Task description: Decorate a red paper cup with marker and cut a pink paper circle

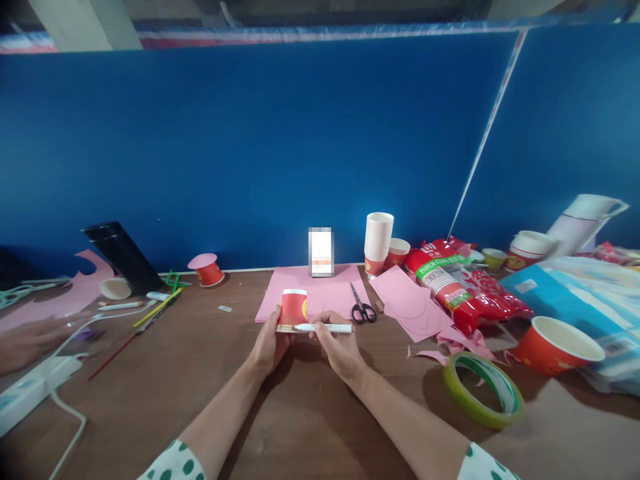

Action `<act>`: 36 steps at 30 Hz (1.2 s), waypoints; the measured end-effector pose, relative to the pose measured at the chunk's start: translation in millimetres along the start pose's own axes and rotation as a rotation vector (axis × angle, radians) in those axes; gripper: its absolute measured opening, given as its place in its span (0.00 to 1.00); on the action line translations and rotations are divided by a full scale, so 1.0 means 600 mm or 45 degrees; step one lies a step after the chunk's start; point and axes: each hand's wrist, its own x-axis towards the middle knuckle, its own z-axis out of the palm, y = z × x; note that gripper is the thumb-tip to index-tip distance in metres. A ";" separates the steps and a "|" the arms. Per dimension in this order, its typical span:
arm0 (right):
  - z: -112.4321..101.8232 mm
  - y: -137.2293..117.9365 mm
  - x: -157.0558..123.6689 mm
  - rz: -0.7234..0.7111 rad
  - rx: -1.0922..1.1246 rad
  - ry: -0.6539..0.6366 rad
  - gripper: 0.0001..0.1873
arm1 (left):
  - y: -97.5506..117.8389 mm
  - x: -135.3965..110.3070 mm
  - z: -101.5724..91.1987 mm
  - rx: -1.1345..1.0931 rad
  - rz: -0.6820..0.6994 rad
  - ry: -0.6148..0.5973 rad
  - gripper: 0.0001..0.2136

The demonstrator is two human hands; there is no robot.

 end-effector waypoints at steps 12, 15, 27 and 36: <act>-0.002 0.004 0.001 -0.014 0.017 -0.018 0.12 | 0.002 -0.001 0.002 -0.008 -0.002 0.010 0.15; -0.002 0.004 0.002 -0.023 -0.007 -0.024 0.12 | -0.001 0.001 -0.002 0.006 0.014 -0.008 0.15; -0.002 -0.008 0.000 -0.050 -0.059 -0.026 0.10 | -0.004 0.001 -0.003 0.081 0.055 -0.026 0.15; -0.003 -0.007 0.001 -0.042 -0.067 -0.035 0.10 | -0.005 0.001 -0.006 0.092 0.059 -0.020 0.14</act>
